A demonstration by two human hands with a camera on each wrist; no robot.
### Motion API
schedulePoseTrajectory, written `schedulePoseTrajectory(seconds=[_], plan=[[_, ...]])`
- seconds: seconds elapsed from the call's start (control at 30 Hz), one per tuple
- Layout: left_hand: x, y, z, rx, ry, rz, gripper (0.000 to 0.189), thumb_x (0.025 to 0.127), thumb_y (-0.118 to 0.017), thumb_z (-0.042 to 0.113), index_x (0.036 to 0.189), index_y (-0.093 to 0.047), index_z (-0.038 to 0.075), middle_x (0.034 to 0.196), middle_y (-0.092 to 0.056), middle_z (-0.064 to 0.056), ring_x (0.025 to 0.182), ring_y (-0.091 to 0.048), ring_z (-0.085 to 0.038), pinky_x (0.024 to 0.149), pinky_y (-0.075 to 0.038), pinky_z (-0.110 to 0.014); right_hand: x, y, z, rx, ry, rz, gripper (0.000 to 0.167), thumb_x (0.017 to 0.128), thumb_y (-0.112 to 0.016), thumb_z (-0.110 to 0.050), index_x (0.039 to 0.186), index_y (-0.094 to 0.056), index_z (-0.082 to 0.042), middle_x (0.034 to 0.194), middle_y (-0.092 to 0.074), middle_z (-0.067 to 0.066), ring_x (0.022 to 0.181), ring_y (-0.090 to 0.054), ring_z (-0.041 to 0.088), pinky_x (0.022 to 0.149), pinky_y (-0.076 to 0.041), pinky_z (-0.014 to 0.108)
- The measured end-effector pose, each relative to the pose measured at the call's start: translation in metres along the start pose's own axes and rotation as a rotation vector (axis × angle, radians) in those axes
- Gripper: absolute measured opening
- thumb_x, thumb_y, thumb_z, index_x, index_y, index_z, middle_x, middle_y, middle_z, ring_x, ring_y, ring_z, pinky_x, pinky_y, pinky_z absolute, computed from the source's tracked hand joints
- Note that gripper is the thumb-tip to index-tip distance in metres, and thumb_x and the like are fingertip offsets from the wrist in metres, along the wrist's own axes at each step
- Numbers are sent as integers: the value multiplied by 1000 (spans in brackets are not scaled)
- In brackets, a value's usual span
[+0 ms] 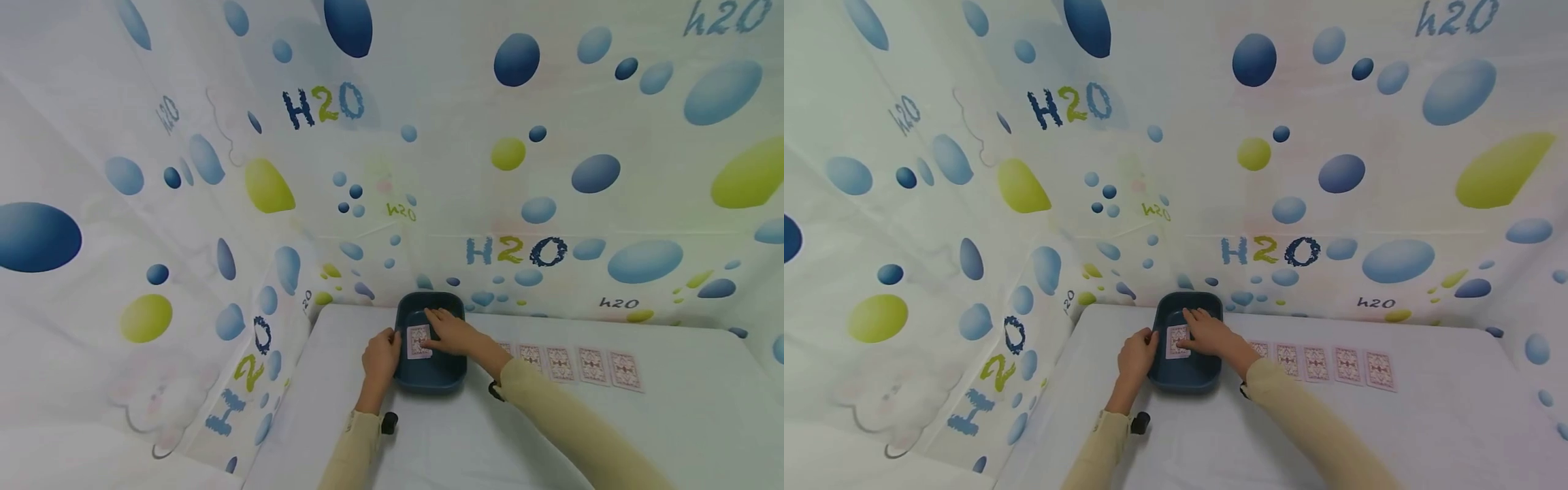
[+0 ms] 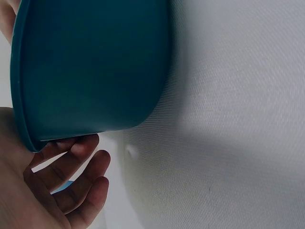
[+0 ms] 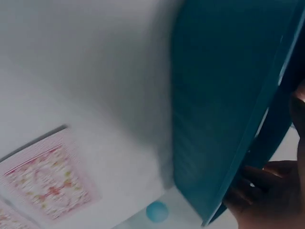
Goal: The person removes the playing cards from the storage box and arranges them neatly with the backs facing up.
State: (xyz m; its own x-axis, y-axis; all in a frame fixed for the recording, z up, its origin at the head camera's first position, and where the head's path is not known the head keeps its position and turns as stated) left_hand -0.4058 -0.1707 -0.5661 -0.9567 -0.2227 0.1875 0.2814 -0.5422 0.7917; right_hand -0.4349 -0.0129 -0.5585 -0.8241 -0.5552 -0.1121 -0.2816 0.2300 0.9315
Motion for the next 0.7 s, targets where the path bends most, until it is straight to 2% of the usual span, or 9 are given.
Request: schedulePoseTrajectory(seconds=[0.17, 0.4, 0.6, 0.7], plan=[[0, 0, -2, -5, 3, -6, 33, 100, -60, 27, 70, -56, 12, 62, -55, -2, 54, -45, -16, 48, -31, -31, 15, -13, -4, -17, -52, -43, 83, 96, -64, -44, 156, -27, -1, 158, -35, 22, 147, -34, 41, 114, -34, 58], [-2, 0, -2, -5, -6, -3, 34, 100, -60, 26, 69, -56, 12, 61, -55, -1, 53, -46, -16, 48, -32, -31, 27, -32, 3, -64, -126, -110, 79, 94, -69, -39, 153, -32, -1, 152, -42, 24, 140, -42, 42, 112, -37, 56], [-2, -1, -2, -9, -15, -3, 35, 100, -61, 26, 68, -54, 13, 60, -53, 0, 53, -44, -15, 48, -31, -30, 33, -35, -1, -101, -110, -94, 71, 94, -71, -32, 149, -38, -2, 146, -47, 23, 134, -49, 40, 108, -43, 53], [-1, 1, -1, -13, -18, 4, 36, 99, -61, 25, 67, -53, 13, 61, -53, 0, 53, -43, -14, 48, -31, -30, 35, -35, -3, -78, -94, -87, 68, 94, -71, -27, 148, -39, -1, 146, -46, 24, 134, -49, 41, 107, -43, 53]])
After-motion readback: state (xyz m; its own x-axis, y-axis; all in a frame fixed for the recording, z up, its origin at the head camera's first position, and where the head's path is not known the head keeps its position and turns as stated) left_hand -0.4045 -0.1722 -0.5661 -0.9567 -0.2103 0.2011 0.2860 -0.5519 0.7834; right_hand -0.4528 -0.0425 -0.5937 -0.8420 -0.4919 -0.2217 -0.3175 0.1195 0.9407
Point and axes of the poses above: each hand's wrist, its own x-axis towards the middle knuckle, its own y-axis out of the back of the hand, z = x × y, the point moved 10 cm from there along x, towards the middle knuckle
